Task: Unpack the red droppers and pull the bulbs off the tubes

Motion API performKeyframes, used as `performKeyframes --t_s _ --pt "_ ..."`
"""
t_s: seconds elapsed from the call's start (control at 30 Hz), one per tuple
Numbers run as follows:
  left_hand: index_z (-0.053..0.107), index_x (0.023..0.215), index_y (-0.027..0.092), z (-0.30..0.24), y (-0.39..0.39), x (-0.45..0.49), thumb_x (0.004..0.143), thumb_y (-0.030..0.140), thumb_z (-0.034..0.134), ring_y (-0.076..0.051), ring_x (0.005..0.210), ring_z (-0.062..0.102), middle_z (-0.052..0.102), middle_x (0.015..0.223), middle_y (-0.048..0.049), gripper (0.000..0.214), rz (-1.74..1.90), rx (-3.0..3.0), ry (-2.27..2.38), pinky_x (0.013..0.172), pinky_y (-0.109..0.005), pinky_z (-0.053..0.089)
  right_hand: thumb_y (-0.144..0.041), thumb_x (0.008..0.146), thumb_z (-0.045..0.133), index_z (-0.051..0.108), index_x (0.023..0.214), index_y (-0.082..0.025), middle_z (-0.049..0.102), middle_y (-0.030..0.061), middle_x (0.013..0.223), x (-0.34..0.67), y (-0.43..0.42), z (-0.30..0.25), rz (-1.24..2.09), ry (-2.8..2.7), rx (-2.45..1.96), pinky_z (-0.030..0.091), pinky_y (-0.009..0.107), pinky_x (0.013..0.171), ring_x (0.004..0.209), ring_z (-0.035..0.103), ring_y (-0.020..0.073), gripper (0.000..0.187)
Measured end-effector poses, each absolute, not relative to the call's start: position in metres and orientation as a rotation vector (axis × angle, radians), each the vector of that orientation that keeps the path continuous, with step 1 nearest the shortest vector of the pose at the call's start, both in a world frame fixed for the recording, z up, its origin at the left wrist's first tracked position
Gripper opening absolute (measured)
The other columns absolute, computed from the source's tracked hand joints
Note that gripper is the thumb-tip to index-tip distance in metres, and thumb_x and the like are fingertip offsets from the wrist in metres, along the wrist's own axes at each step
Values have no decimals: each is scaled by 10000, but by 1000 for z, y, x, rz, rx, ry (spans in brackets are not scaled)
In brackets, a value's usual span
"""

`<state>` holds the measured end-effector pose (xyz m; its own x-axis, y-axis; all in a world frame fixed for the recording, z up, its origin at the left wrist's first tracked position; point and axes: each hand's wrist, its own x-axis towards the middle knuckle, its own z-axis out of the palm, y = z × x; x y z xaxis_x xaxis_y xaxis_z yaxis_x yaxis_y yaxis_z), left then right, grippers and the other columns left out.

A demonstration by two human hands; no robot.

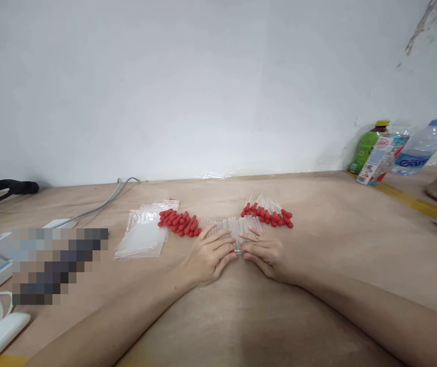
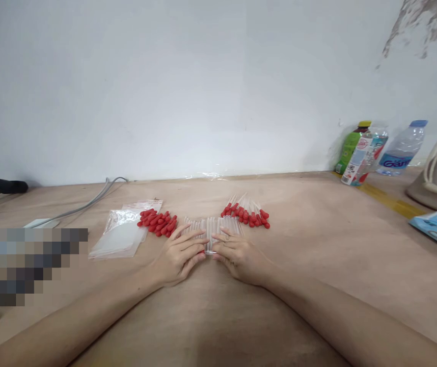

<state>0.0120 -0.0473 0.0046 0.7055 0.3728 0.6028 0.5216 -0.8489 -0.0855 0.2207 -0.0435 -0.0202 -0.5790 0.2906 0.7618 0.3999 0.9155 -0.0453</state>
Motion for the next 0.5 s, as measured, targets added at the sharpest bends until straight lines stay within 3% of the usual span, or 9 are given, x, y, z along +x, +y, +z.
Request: performKeyframes --t_s 0.13,0.27,0.4,0.5 --pt "594 854 176 5 -50 9 854 190 475 -189 1088 533 678 980 -10 120 -831 -2694 -710 1054 -442 224 -133 842 473 594 982 -166 677 42 947 223 -45 -24 -170 -2235 -463 402 364 999 1067 553 159 188" --pt "591 889 186 6 -49 -4 860 158 444 -187 1073 536 677 964 -20 153 -870 -2684 -777 1006 -432 301 -104 835 463 585 1019 -180 675 30 935 239 -42 -23 -193 -2169 -494 408 373 983 1061 554 162 233" --pt "598 866 191 11 -41 -21 865 227 458 -184 896 563 630 900 -53 144 -958 -2575 -1011 808 -367 445 -183 831 508 624 985 -208 673 16 767 258 -36 -18 -210 -1999 -752 465 329 772 783 606 151 194" --pt "593 893 197 20 -30 -29 880 250 428 -152 758 549 544 792 -44 174 -1160 -2477 -1178 673 -311 477 -224 836 506 647 971 -206 626 1 629 256 -34 -17 -249 -1956 -923 395 304 664 599 514 123 197"
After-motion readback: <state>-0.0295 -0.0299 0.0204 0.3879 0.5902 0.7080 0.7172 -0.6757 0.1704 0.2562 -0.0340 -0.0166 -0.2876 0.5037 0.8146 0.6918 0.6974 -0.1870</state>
